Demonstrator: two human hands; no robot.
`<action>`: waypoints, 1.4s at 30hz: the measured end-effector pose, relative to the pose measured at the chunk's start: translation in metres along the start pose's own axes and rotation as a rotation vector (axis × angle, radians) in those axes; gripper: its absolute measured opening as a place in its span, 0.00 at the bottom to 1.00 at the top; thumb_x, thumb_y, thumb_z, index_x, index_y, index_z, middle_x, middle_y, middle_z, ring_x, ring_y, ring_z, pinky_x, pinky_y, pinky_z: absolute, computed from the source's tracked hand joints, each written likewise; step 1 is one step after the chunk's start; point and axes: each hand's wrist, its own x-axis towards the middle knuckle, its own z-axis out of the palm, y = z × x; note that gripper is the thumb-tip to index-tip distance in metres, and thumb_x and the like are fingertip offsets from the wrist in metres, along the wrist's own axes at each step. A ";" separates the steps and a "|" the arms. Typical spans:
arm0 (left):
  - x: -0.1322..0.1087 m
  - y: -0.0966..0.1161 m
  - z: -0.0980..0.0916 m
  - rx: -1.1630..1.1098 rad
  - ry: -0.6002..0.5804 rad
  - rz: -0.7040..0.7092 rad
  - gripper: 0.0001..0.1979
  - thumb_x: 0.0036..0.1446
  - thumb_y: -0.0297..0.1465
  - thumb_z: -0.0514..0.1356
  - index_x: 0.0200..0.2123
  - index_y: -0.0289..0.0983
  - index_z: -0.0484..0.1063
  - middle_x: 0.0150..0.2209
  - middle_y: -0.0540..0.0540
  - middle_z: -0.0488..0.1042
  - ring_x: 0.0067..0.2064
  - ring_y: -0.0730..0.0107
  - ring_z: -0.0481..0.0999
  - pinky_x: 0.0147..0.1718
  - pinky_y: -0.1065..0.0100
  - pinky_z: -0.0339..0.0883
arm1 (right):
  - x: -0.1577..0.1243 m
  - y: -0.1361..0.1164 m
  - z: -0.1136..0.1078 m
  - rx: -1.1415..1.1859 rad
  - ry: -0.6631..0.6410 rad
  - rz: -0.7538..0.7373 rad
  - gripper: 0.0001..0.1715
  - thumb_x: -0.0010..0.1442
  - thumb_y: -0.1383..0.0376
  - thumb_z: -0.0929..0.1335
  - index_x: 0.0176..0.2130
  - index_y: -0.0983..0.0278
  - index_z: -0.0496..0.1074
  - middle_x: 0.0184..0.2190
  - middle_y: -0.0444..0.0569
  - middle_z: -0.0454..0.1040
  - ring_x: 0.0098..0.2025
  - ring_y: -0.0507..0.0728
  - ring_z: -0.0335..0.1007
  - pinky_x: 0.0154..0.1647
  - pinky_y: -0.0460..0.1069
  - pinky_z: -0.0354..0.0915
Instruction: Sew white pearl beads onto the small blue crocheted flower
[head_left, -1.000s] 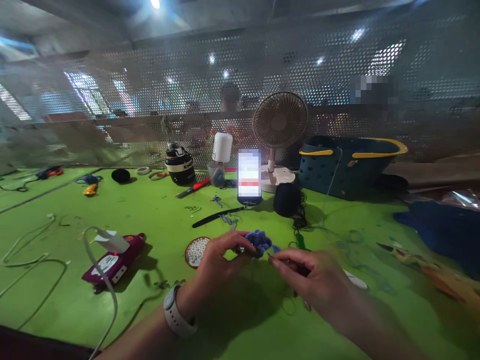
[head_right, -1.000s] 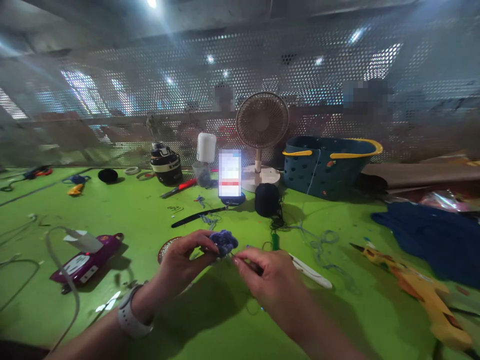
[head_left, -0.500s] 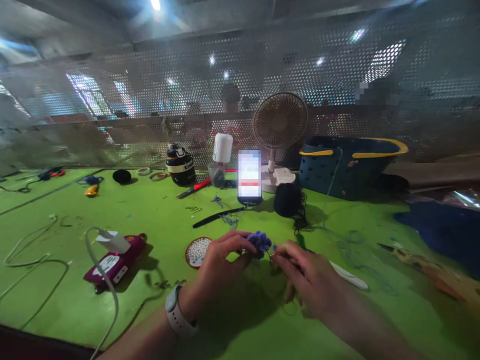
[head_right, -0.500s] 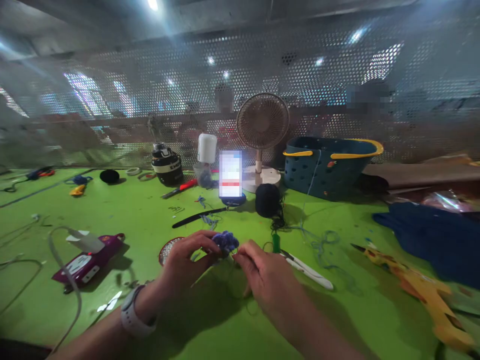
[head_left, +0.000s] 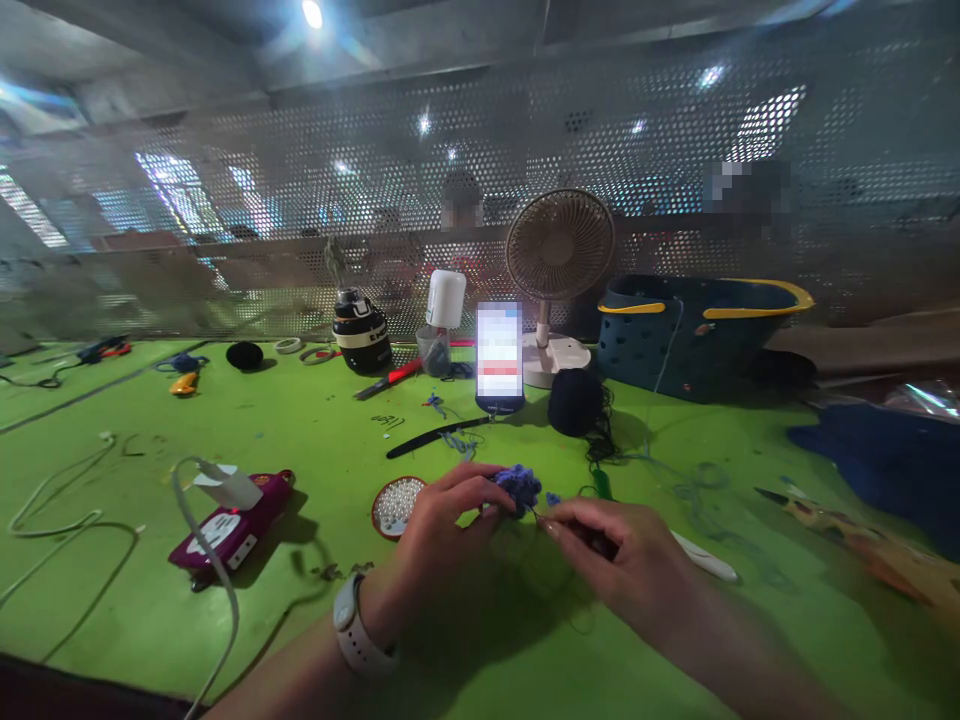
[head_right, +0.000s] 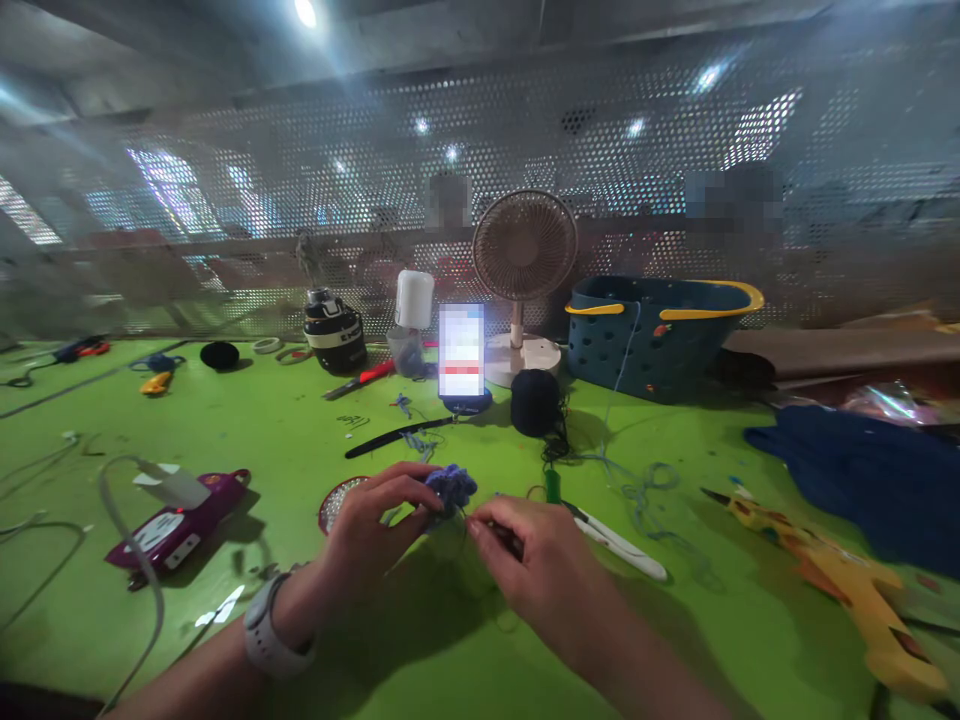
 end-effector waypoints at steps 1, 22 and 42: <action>0.000 0.000 0.000 0.004 -0.002 -0.002 0.12 0.49 0.17 0.62 0.31 0.39 0.77 0.41 0.47 0.79 0.39 0.69 0.79 0.40 0.67 0.75 | 0.000 0.000 0.000 -0.002 0.001 0.000 0.17 0.65 0.57 0.63 0.36 0.62 0.78 0.28 0.46 0.78 0.27 0.53 0.70 0.26 0.47 0.61; 0.006 0.011 0.002 -0.191 0.086 -0.096 0.10 0.48 0.18 0.63 0.29 0.39 0.76 0.33 0.48 0.79 0.33 0.70 0.78 0.31 0.71 0.73 | -0.001 0.000 0.007 0.101 -0.001 0.086 0.19 0.66 0.53 0.61 0.33 0.62 0.72 0.24 0.42 0.71 0.24 0.51 0.62 0.24 0.46 0.55; 0.003 0.012 0.005 -0.277 0.130 -0.180 0.08 0.48 0.19 0.62 0.28 0.38 0.75 0.31 0.48 0.78 0.35 0.68 0.78 0.34 0.68 0.73 | -0.002 -0.010 0.004 0.097 0.029 0.095 0.21 0.66 0.53 0.60 0.32 0.62 0.71 0.21 0.42 0.67 0.23 0.51 0.61 0.22 0.46 0.55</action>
